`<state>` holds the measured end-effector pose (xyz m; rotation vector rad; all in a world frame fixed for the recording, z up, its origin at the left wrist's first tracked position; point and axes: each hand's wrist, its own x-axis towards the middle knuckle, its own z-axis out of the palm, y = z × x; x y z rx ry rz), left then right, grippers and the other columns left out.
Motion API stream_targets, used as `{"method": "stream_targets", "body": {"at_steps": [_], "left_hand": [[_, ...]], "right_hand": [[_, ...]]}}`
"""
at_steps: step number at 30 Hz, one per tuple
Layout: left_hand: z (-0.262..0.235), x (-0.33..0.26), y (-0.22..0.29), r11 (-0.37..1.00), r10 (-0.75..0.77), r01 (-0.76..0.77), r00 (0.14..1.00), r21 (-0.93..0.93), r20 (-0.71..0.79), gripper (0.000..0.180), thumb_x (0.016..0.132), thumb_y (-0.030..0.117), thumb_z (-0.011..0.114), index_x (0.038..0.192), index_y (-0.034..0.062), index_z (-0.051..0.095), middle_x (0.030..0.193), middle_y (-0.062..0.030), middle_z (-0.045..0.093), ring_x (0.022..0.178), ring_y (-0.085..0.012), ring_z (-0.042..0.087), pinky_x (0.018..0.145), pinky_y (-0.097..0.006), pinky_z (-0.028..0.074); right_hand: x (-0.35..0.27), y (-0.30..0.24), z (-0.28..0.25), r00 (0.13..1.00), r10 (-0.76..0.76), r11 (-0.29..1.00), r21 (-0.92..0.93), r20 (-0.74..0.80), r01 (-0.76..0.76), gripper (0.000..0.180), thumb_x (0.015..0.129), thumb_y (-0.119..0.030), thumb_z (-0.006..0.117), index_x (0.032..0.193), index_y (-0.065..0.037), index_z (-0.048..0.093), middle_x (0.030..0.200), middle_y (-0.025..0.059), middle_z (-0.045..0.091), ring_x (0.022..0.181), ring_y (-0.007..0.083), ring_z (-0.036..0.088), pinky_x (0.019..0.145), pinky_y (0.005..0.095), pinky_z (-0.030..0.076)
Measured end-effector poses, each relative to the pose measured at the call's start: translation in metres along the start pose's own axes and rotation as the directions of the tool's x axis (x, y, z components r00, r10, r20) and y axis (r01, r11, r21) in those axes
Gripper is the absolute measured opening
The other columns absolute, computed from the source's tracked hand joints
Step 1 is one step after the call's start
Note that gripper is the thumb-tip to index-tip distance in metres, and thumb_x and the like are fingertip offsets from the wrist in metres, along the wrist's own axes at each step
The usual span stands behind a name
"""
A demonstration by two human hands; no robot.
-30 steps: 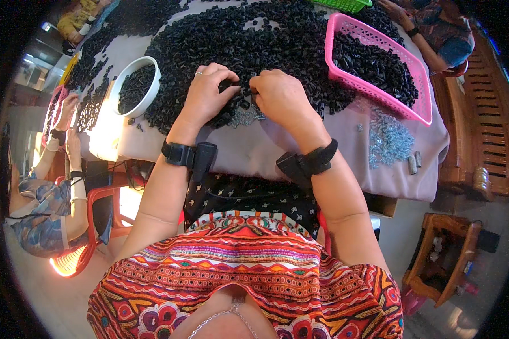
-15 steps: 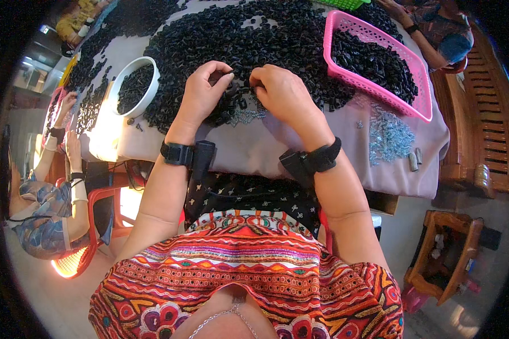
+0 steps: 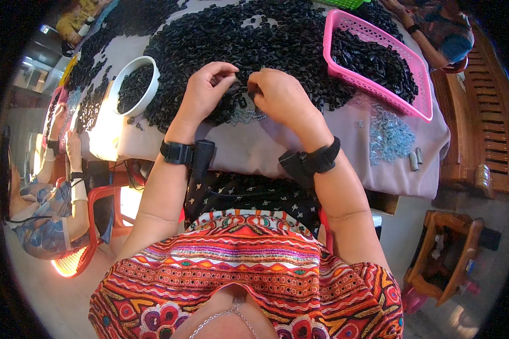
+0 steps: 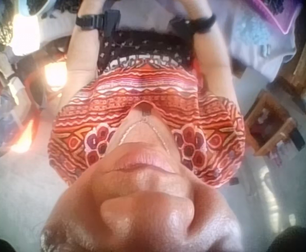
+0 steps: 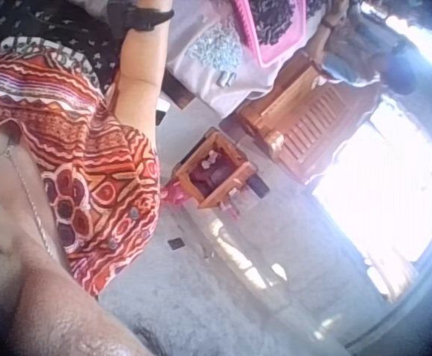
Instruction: Sorting and inspecting small black shoe components at a communal work table.
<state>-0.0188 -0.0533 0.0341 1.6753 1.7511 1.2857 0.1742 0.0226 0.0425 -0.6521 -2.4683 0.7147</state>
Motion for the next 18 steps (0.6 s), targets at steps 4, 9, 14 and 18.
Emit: {"method": "stream_targets", "body": {"at_steps": [4, 9, 14, 18], "left_hand": [[-0.0002, 0.0003, 0.0001, 0.871, 0.319, -0.326, 0.944, 0.367, 0.082, 0.021, 0.082, 0.010, 0.069, 0.103, 0.0112, 0.072, 0.094, -0.0070, 0.066, 0.091, -0.0264, 0.062, 0.082, -0.036, 0.053], [-0.0024, -0.0007, 0.0028, 0.867, 0.126, -0.175, 0.983, 0.468, 0.134, 0.028, 0.083, 0.011, 0.070, 0.110, 0.0110, 0.070, 0.099, -0.0077, 0.066, 0.098, -0.0280, 0.060, 0.087, -0.039, 0.049], [0.0001, -0.0019, 0.0013, 0.902, 0.152, -0.160, 0.987, 0.401, 0.051, 0.023, 0.082, 0.013, 0.070, 0.105, 0.0149, 0.071, 0.095, -0.0053, 0.066, 0.095, -0.0286, 0.059, 0.083, -0.040, 0.052], [-0.0001, -0.0012, 0.0022, 0.836, 0.260, -0.262, 0.963, 0.481, 0.072, 0.021, 0.082, 0.013, 0.069, 0.103, 0.0151, 0.071, 0.091, -0.0043, 0.065, 0.092, -0.0287, 0.059, 0.082, -0.040, 0.051]], "right_hand": [[0.0021, 0.0008, -0.0015, 0.991, 0.005, 0.994, 0.112, -0.135, 0.010, 0.020, 0.076, -0.002, 0.061, 0.095, -0.002, 0.069, 0.082, 0.0118, 0.059, 0.072, 0.0252, 0.060, 0.068, 0.0343, 0.049], [0.0022, -0.0002, -0.0020, 0.985, 0.015, 0.990, 0.141, -0.171, 0.009, 0.019, 0.076, 0.002, 0.060, 0.094, 0.000, 0.067, 0.084, 0.0098, 0.057, 0.072, 0.0205, 0.058, 0.067, 0.0311, 0.048], [0.0023, 0.0003, -0.0007, 0.990, -0.002, 0.984, 0.175, -0.138, 0.026, 0.022, 0.076, 0.003, 0.060, 0.097, 0.001, 0.068, 0.086, 0.0099, 0.060, 0.073, 0.0199, 0.060, 0.068, 0.0301, 0.049], [0.0025, -0.0013, 0.0002, 0.987, 0.075, 0.975, 0.220, -0.145, -0.042, 0.026, 0.078, 0.006, 0.061, 0.102, 0.001, 0.068, 0.091, 0.0101, 0.064, 0.078, 0.0183, 0.063, 0.072, 0.0295, 0.051]]}}
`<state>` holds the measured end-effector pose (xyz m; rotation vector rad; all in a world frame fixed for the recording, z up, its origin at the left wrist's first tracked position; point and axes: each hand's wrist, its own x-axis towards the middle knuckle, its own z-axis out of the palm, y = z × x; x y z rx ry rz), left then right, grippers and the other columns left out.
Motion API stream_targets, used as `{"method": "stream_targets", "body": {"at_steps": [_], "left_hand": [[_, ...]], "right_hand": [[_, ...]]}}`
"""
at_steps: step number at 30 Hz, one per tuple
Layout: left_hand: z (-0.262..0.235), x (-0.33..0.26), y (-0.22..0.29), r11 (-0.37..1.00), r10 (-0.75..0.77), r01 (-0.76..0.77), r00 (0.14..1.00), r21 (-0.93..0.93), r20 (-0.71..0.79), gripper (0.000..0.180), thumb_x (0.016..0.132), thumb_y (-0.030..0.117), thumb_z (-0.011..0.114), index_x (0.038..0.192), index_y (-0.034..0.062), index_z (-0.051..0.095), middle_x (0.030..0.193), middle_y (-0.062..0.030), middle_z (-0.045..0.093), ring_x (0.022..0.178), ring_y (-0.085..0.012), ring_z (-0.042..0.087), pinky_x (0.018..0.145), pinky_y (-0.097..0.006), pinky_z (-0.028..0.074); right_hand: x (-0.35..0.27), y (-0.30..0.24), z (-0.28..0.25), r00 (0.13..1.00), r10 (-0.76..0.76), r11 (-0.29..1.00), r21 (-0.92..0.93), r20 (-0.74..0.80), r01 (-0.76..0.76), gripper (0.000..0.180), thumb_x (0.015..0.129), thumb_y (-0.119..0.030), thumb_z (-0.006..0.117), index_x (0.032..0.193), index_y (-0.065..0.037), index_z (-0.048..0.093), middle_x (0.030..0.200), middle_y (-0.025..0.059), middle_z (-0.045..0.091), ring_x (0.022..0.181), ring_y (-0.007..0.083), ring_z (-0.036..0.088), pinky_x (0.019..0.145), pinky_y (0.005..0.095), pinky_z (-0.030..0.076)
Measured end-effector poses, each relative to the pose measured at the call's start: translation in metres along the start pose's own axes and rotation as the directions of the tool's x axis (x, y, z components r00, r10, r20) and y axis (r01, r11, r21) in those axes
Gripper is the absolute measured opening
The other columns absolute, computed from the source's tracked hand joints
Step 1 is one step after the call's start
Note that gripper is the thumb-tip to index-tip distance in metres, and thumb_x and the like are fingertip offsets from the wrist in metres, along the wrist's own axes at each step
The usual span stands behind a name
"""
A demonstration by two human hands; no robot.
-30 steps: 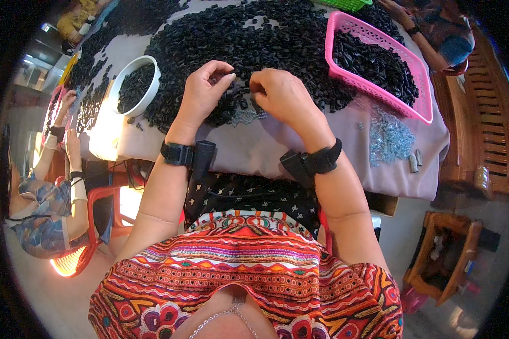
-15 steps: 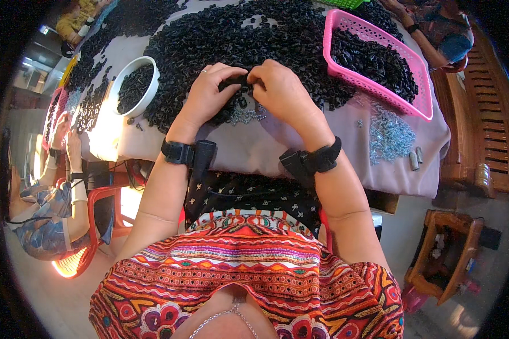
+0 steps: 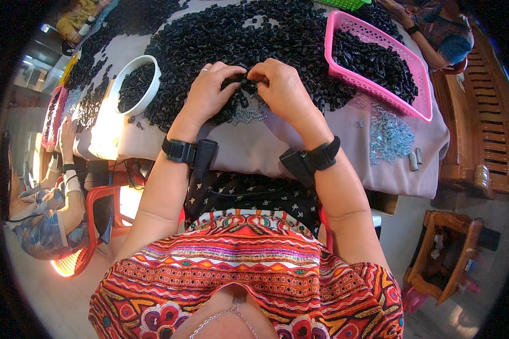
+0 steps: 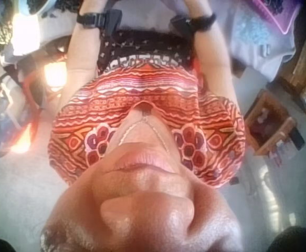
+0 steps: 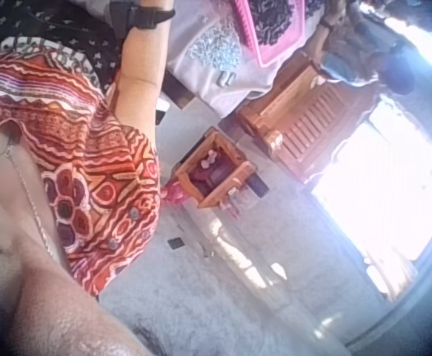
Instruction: Sorting and inspecting small black shoe components at a communal work table.
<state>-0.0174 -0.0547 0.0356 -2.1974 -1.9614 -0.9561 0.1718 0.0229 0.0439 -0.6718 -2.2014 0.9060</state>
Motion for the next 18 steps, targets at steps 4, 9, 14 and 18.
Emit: {"method": "stream_targets", "body": {"at_steps": [4, 9, 14, 18], "left_hand": [[-0.0060, 0.0019, 0.0040, 0.991, -0.135, 0.136, 0.974, 0.005, 0.183, 0.025, 0.083, 0.012, 0.071, 0.108, 0.0145, 0.070, 0.097, -0.0066, 0.065, 0.098, -0.0290, 0.058, 0.087, -0.040, 0.048], [-0.0016, -0.0004, -0.0020, 0.992, -0.115, 0.121, 0.987, -0.048, 0.111, 0.018, 0.082, 0.013, 0.072, 0.100, 0.0124, 0.073, 0.094, -0.0071, 0.065, 0.097, -0.0291, 0.058, 0.087, -0.039, 0.048], [-0.0024, -0.0001, -0.0013, 0.991, -0.124, 0.129, 0.986, -0.038, 0.112, 0.018, 0.082, 0.013, 0.073, 0.100, 0.0104, 0.072, 0.094, -0.0071, 0.066, 0.097, -0.0291, 0.059, 0.088, -0.039, 0.048], [0.0004, -0.0007, -0.0033, 0.995, -0.091, 0.092, 0.994, -0.027, 0.054, 0.014, 0.081, 0.017, 0.073, 0.094, 0.0116, 0.072, 0.090, -0.0064, 0.066, 0.093, -0.0291, 0.060, 0.081, -0.040, 0.051]], "right_hand": [[0.0001, 0.0006, 0.0015, 0.999, 0.034, 0.998, 0.054, -0.021, -0.033, 0.026, 0.079, 0.006, 0.062, 0.104, 0.001, 0.068, 0.094, 0.0101, 0.066, 0.080, 0.0179, 0.064, 0.075, 0.0289, 0.052], [0.0013, 0.0020, 0.0035, 0.997, 0.021, 0.999, 0.041, -0.075, -0.018, 0.024, 0.081, 0.004, 0.065, 0.105, 0.000, 0.068, 0.092, 0.0096, 0.066, 0.080, 0.0160, 0.064, 0.074, 0.0280, 0.052], [0.0017, 0.0021, 0.0046, 0.994, 0.037, 0.996, 0.081, -0.102, -0.028, 0.023, 0.082, 0.002, 0.066, 0.105, 0.000, 0.069, 0.091, 0.0085, 0.065, 0.079, 0.0145, 0.063, 0.073, 0.0273, 0.052], [0.0021, 0.0025, 0.0054, 0.994, 0.040, 0.996, 0.079, -0.101, -0.032, 0.023, 0.082, 0.003, 0.066, 0.105, -0.001, 0.069, 0.090, 0.0076, 0.065, 0.078, 0.0132, 0.062, 0.072, 0.0267, 0.051]]}}
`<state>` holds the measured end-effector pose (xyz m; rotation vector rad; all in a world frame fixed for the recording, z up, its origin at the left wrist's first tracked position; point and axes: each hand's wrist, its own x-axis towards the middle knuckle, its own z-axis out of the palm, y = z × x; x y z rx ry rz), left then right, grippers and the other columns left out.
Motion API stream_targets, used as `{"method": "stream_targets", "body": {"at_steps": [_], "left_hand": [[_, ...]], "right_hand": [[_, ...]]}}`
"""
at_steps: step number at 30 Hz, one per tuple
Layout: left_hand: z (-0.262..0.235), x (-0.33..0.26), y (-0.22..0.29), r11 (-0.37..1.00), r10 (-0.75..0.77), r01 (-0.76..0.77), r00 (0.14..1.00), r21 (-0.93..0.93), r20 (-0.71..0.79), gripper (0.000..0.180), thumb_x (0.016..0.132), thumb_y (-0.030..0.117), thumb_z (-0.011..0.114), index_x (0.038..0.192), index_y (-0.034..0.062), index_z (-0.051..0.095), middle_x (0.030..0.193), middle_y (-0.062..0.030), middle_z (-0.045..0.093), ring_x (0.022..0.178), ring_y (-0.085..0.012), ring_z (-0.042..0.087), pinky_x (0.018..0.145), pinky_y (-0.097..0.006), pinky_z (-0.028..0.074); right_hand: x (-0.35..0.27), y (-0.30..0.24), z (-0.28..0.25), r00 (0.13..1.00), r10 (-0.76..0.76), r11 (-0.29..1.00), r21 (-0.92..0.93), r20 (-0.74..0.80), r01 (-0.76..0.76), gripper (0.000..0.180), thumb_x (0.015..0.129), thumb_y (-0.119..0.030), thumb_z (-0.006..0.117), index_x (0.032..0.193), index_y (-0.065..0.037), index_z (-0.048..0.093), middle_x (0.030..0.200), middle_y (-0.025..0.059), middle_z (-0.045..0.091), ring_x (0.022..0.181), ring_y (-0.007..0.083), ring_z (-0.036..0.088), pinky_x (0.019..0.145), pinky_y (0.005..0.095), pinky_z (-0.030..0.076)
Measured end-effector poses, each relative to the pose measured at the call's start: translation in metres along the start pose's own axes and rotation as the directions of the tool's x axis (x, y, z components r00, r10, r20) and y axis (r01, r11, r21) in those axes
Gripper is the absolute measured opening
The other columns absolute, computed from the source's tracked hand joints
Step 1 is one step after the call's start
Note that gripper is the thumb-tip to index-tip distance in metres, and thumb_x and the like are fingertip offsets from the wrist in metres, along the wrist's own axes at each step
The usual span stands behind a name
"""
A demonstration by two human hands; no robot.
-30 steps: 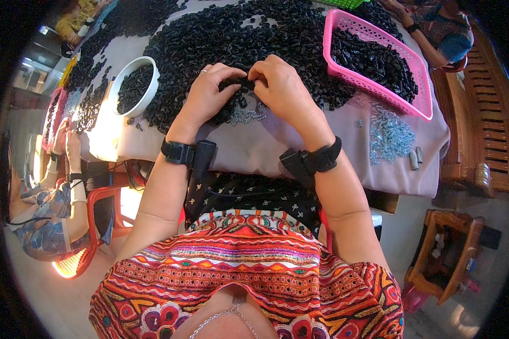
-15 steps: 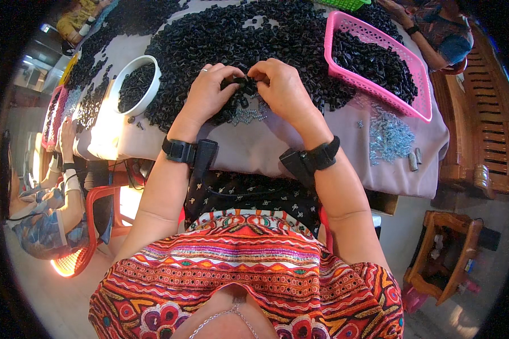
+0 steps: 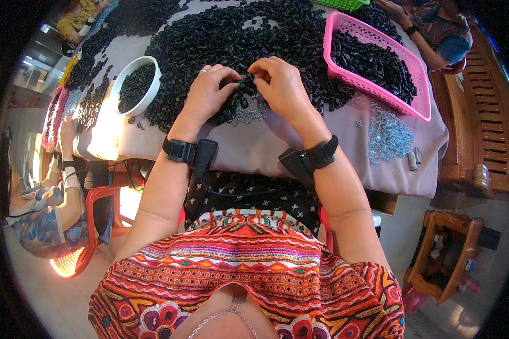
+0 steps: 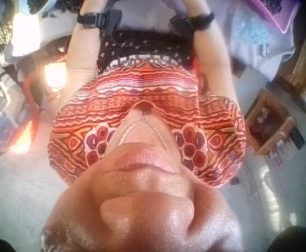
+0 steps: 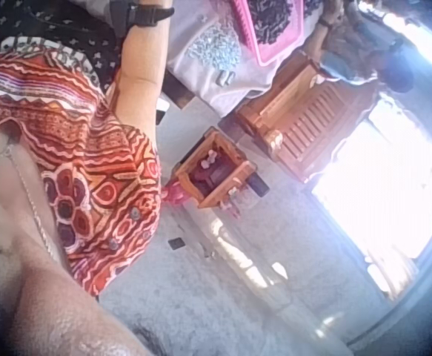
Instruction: Sorting and inspecting small black shoe components at a communal work table.
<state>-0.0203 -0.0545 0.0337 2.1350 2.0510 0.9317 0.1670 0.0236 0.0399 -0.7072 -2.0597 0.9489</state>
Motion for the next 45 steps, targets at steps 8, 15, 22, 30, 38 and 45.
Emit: {"method": "stream_targets", "body": {"at_steps": [8, 15, 22, 30, 38, 45], "left_hand": [[0.001, 0.002, 0.007, 0.876, -0.116, 0.090, 0.993, -0.473, -0.025, 0.017, 0.093, 0.014, 0.063, 0.105, 0.0036, 0.067, 0.092, -0.0070, 0.068, 0.092, -0.0199, 0.065, 0.082, -0.032, 0.051], [-0.006, 0.000, 0.013, 0.710, -0.086, 0.182, 0.981, -0.681, 0.173, 0.022, 0.099, 0.013, 0.058, 0.117, 0.0014, 0.065, 0.099, -0.0037, 0.070, 0.090, -0.0096, 0.063, 0.083, -0.024, 0.050], [-0.007, 0.000, 0.019, 0.612, -0.134, 0.251, 0.967, -0.750, 0.215, 0.021, 0.093, 0.006, 0.065, 0.114, 0.0018, 0.064, 0.098, -0.0047, 0.071, 0.087, -0.0095, 0.065, 0.077, -0.023, 0.051], [-0.006, 0.003, 0.014, 0.633, -0.193, 0.158, 0.980, -0.758, 0.043, 0.015, 0.092, 0.006, 0.068, 0.107, 0.0044, 0.067, 0.090, 0.0015, 0.067, 0.081, -0.0053, 0.059, 0.073, -0.020, 0.048], [-0.006, 0.002, 0.013, 0.517, -0.152, 0.234, 0.972, -0.823, 0.180, 0.018, 0.093, 0.007, 0.066, 0.111, 0.0033, 0.065, 0.098, -0.0023, 0.070, 0.088, -0.0086, 0.065, 0.078, -0.023, 0.052], [-0.005, 0.000, 0.016, 0.536, -0.119, 0.304, 0.951, -0.788, 0.286, 0.024, 0.094, 0.010, 0.067, 0.115, -0.0009, 0.062, 0.098, -0.0077, 0.072, 0.086, -0.0109, 0.067, 0.078, -0.025, 0.053]], "right_hand": [[0.002, -0.002, 0.003, 0.998, 0.028, 0.983, 0.183, -0.062, -0.016, 0.022, 0.087, 0.005, 0.064, 0.107, 0.001, 0.068, 0.093, 0.0032, 0.064, 0.085, 0.0095, 0.063, 0.077, 0.0240, 0.053], [0.003, -0.004, 0.009, 0.993, 0.064, 0.910, 0.414, -0.099, -0.017, 0.020, 0.084, 0.004, 0.067, 0.104, 0.000, 0.069, 0.094, 0.0069, 0.064, 0.085, 0.0126, 0.066, 0.076, 0.0258, 0.054], [0.000, -0.011, 0.008, 0.997, 0.036, 0.934, 0.358, -0.071, -0.008, 0.020, 0.084, 0.004, 0.067, 0.104, 0.000, 0.069, 0.092, 0.0068, 0.064, 0.083, 0.0126, 0.065, 0.074, 0.0258, 0.054], [0.001, -0.002, 0.011, 0.996, 0.035, 0.933, 0.360, -0.085, -0.002, 0.024, 0.083, 0.005, 0.066, 0.105, -0.001, 0.069, 0.092, 0.0060, 0.064, 0.085, 0.0122, 0.064, 0.076, 0.0255, 0.054], [0.002, -0.003, 0.011, 0.996, 0.041, 0.910, 0.415, -0.073, -0.007, 0.024, 0.083, 0.006, 0.065, 0.106, -0.001, 0.069, 0.092, 0.0043, 0.063, 0.085, 0.0106, 0.064, 0.075, 0.0246, 0.054], [-0.001, -0.008, 0.011, 0.995, 0.044, 0.920, 0.391, -0.086, -0.007, 0.022, 0.084, 0.005, 0.065, 0.105, -0.001, 0.069, 0.092, 0.0046, 0.063, 0.081, 0.0108, 0.065, 0.071, 0.0245, 0.054]]}}
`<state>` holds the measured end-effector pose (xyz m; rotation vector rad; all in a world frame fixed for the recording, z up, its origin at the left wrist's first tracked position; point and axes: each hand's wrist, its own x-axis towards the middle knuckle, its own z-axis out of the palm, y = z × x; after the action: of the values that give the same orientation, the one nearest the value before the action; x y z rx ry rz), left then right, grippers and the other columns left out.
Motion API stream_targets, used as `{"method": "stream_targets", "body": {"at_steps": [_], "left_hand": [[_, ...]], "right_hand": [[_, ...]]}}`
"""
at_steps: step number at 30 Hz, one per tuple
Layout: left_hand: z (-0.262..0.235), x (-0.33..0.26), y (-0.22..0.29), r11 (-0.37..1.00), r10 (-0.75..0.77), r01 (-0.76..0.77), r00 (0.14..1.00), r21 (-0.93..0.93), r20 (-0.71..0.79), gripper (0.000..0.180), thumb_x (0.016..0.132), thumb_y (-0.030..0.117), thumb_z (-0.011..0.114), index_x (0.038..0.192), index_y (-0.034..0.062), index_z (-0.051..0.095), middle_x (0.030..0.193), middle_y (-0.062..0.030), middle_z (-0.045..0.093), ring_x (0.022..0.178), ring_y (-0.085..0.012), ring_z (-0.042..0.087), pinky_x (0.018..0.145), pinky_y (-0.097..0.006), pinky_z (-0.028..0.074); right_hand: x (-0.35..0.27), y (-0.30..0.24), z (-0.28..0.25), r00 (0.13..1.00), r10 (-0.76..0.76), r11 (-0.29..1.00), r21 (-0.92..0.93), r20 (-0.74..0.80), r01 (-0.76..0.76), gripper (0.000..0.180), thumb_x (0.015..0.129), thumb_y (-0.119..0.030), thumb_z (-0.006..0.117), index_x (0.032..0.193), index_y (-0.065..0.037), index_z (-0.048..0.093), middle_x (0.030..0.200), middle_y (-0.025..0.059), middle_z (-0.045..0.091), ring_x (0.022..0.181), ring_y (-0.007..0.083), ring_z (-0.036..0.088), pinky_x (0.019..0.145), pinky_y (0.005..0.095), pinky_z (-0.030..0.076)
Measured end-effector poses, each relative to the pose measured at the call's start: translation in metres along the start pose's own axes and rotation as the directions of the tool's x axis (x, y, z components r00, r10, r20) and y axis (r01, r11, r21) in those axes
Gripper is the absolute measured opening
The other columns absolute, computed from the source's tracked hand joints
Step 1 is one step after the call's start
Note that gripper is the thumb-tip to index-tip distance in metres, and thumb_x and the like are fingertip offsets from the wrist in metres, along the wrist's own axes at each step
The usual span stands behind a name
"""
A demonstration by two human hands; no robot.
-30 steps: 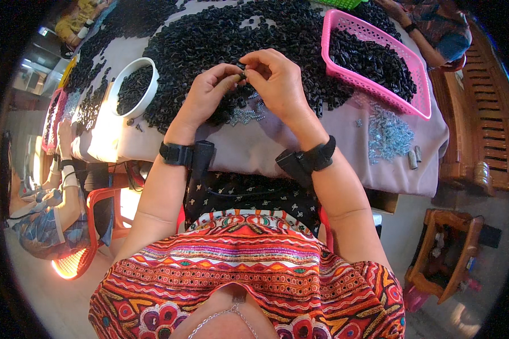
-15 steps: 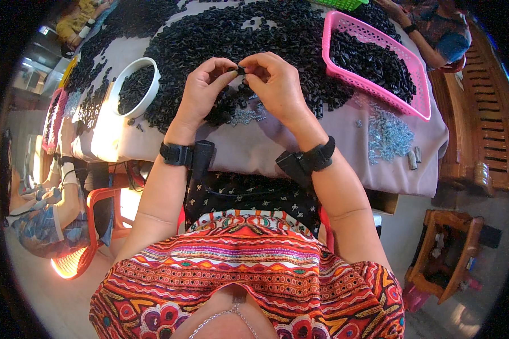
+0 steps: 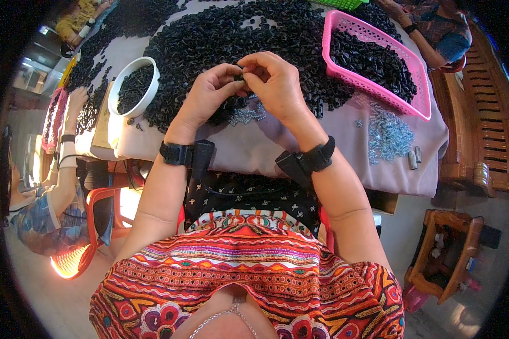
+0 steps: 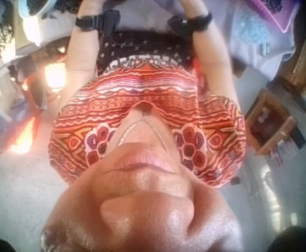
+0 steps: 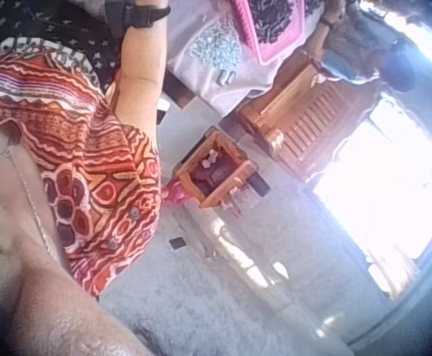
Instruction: Sorting and inspecting small black shoe components at a communal work table.
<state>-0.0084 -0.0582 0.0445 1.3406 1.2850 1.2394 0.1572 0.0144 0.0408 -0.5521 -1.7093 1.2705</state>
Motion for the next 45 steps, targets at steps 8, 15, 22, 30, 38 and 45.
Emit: {"method": "stream_targets", "body": {"at_steps": [8, 15, 22, 30, 38, 45], "left_hand": [[0.000, -0.003, 0.006, 1.000, -0.007, 0.005, 0.999, 0.029, 0.038, 0.028, 0.096, 0.013, 0.065, 0.119, -0.0025, 0.061, 0.102, -0.0078, 0.070, 0.092, -0.0146, 0.067, 0.088, -0.028, 0.054], [-0.004, 0.001, 0.004, 0.997, 0.039, -0.035, 0.998, -0.075, 0.051, 0.022, 0.094, 0.012, 0.067, 0.112, -0.0005, 0.066, 0.095, -0.0040, 0.070, 0.088, -0.0096, 0.065, 0.082, -0.024, 0.052], [-0.007, -0.001, 0.004, 0.996, 0.008, -0.017, 0.994, -0.087, -0.105, 0.023, 0.091, 0.012, 0.070, 0.111, 0.0018, 0.070, 0.095, -0.0011, 0.071, 0.086, -0.0080, 0.062, 0.079, -0.022, 0.050], [-0.009, -0.001, 0.003, 0.990, -0.006, -0.012, 0.992, -0.143, -0.127, 0.020, 0.091, 0.010, 0.070, 0.109, 0.0001, 0.069, 0.097, -0.0063, 0.073, 0.088, -0.0110, 0.068, 0.078, -0.025, 0.055], [-0.013, 0.003, -0.004, 0.994, 0.031, -0.054, 0.971, -0.093, -0.237, 0.020, 0.092, 0.013, 0.069, 0.109, 0.0012, 0.068, 0.097, -0.0079, 0.074, 0.083, -0.0101, 0.067, 0.078, -0.024, 0.054], [-0.011, 0.006, -0.008, 0.988, 0.027, -0.070, 0.957, -0.140, -0.287, 0.021, 0.089, 0.009, 0.071, 0.106, -0.0031, 0.066, 0.090, -0.0089, 0.073, 0.077, -0.0105, 0.067, 0.072, -0.024, 0.054]], "right_hand": [[-0.003, -0.008, 0.003, 0.999, -0.001, 0.999, -0.042, 0.038, 0.003, 0.020, 0.087, 0.003, 0.066, 0.106, 0.000, 0.068, 0.094, 0.0041, 0.065, 0.084, 0.0104, 0.066, 0.074, 0.0239, 0.054], [-0.001, -0.019, 0.001, 0.996, -0.079, 0.987, -0.138, 0.031, 0.082, 0.018, 0.087, 0.003, 0.066, 0.103, -0.001, 0.071, 0.092, 0.0031, 0.067, 0.085, 0.0089, 0.065, 0.074, 0.0225, 0.052], [-0.003, -0.009, 0.002, 0.988, -0.156, 0.979, -0.133, -0.021, 0.152, 0.020, 0.088, 0.000, 0.066, 0.106, -0.004, 0.072, 0.092, 0.0087, 0.071, 0.073, 0.0136, 0.065, 0.066, 0.0253, 0.052], [-0.001, -0.019, -0.001, 0.974, -0.221, 0.948, -0.247, -0.049, 0.203, 0.019, 0.087, -0.001, 0.066, 0.105, -0.004, 0.071, 0.089, 0.0092, 0.069, 0.071, 0.0147, 0.062, 0.065, 0.0260, 0.050], [0.001, 0.004, -0.011, 0.986, -0.077, 0.844, -0.517, 0.148, 0.144, 0.015, 0.082, -0.005, 0.063, 0.096, -0.003, 0.069, 0.092, 0.0147, 0.068, 0.084, 0.0361, 0.066, 0.075, 0.0414, 0.053], [-0.002, 0.006, -0.010, 0.965, -0.067, 0.748, -0.628, 0.252, 0.216, 0.021, 0.079, -0.004, 0.062, 0.099, -0.006, 0.069, 0.094, 0.0113, 0.066, 0.096, 0.0339, 0.063, 0.083, 0.0433, 0.052]]}}
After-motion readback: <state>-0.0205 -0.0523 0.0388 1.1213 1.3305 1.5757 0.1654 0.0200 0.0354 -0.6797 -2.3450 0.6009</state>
